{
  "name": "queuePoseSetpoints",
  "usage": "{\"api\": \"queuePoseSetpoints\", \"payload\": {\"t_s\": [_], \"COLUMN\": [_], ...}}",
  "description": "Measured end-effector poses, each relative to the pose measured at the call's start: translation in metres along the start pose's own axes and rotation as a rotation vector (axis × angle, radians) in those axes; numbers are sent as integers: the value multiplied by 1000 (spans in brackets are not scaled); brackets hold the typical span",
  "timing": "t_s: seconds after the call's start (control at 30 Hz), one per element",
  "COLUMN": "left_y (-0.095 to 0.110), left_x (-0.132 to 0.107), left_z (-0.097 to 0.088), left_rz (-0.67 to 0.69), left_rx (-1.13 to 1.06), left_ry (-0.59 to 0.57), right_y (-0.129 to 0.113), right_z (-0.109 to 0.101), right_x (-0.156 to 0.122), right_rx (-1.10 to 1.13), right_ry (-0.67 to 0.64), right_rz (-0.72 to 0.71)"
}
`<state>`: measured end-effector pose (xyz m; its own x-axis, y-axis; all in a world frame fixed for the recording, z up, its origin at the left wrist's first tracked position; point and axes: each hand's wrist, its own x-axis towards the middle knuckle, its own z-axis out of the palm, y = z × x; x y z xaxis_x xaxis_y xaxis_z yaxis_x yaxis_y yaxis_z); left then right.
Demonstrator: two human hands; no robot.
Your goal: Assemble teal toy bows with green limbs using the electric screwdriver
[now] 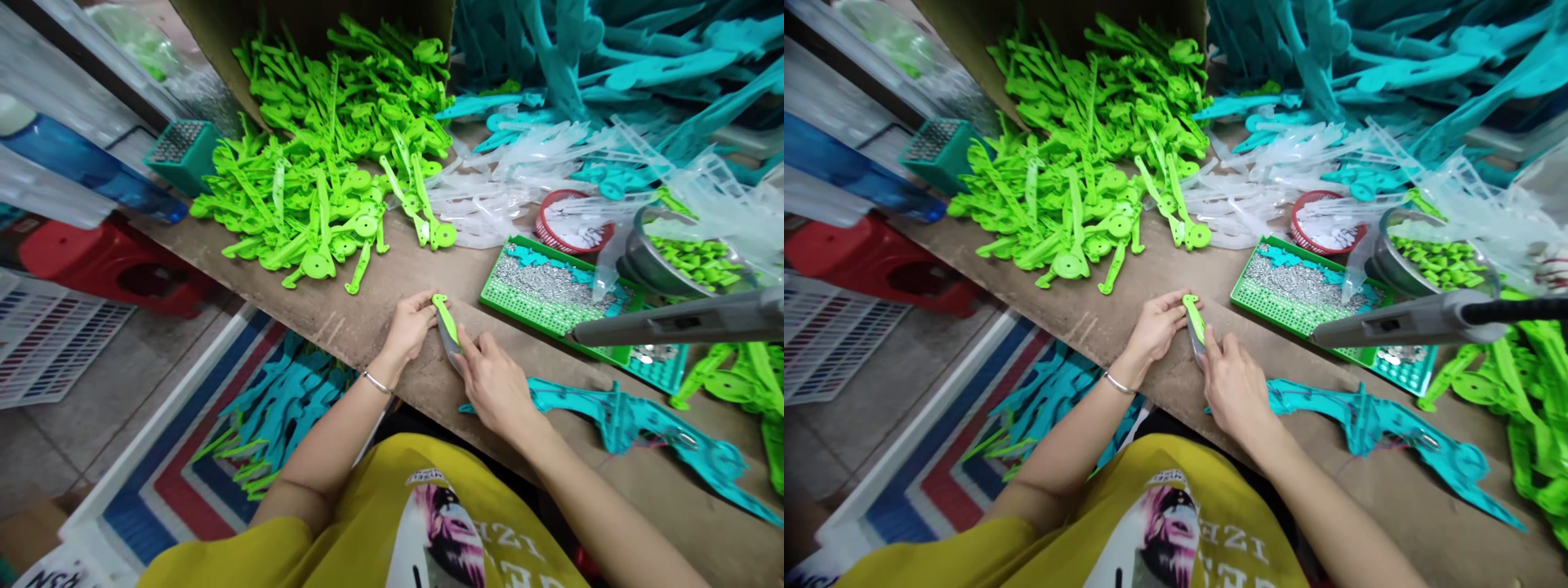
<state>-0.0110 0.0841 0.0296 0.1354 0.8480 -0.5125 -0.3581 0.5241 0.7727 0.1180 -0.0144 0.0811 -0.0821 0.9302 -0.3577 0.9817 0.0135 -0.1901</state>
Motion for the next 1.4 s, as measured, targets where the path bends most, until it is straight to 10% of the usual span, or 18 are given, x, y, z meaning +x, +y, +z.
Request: {"api": "queuePoseSetpoints", "payload": {"t_s": [0.53, 0.9, 1.4], "left_y": [-5, 6, -1], "left_x": [11, 7, -17], "left_z": [1, 4, 11], "left_rz": [14, 12, 40], "left_rx": [-18, 21, 5], "left_ry": [22, 29, 0], "right_y": [2, 66, 58], "right_z": [-2, -13, -1], "right_x": [2, 31, 36], "right_rx": [28, 974, 1224], "right_ry": [-6, -402, -413], "right_rz": [12, -89, 26]}}
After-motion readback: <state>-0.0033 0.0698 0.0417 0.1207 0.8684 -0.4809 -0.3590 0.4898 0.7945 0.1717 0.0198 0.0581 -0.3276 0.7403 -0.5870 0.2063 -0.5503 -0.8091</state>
